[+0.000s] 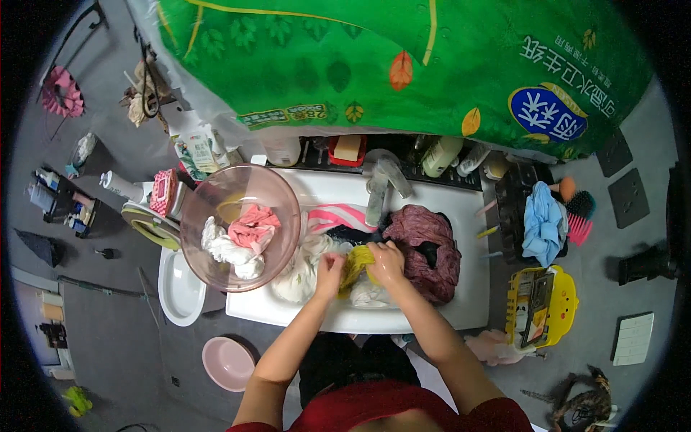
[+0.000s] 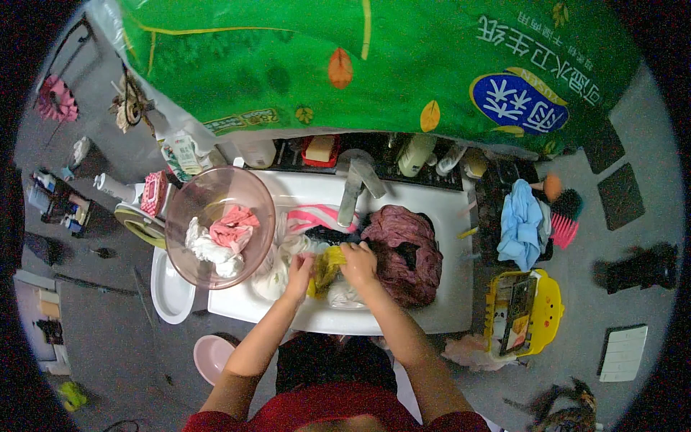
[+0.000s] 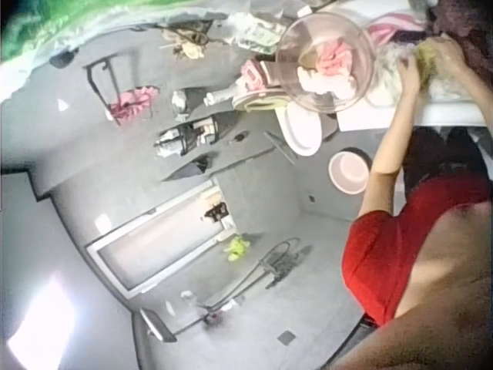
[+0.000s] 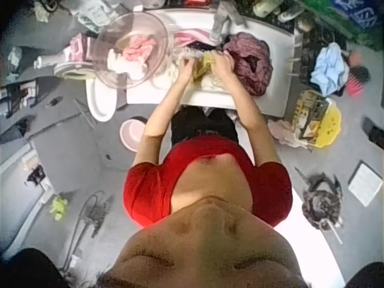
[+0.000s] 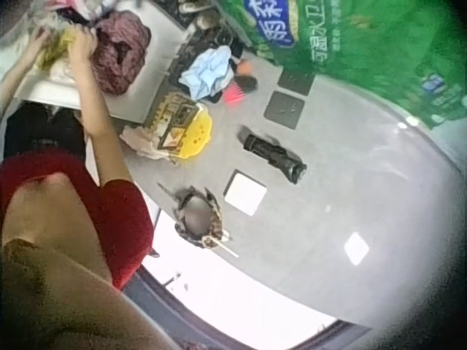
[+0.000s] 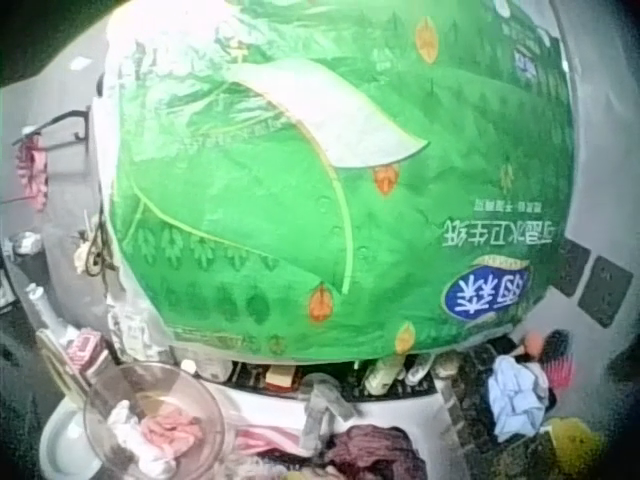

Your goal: The person empties a washbasin into a bathroom sink, transfers clothes from a laundry basket into the sink, pours detergent onto the laundry, and washes the clothes by hand under running water.

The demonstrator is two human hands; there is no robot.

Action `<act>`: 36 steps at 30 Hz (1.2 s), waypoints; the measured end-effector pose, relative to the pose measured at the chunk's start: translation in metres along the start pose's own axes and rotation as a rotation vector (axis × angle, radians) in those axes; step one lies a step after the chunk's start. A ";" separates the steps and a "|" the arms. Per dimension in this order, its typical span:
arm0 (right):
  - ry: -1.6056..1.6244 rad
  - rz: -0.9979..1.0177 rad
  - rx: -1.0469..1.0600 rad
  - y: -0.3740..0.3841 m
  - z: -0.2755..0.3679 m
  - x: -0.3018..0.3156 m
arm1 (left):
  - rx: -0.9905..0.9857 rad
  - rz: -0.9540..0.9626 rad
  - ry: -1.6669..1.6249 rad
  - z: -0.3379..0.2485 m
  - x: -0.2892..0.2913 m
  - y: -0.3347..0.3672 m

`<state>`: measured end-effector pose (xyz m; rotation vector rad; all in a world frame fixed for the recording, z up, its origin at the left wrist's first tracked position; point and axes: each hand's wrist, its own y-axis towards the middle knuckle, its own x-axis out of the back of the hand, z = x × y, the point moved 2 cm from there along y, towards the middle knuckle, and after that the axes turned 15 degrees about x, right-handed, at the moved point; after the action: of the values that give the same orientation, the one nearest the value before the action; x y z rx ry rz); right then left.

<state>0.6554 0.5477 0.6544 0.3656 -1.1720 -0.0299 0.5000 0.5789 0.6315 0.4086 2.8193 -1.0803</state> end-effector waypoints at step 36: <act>1.738 -0.217 -1.208 -0.082 0.032 -0.047 | 0.525 0.488 -0.513 0.025 -0.051 0.024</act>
<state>0.6214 0.4725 0.5991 -0.5503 0.7085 -0.4808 0.5555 0.5683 0.6062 0.6918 1.8453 -1.5157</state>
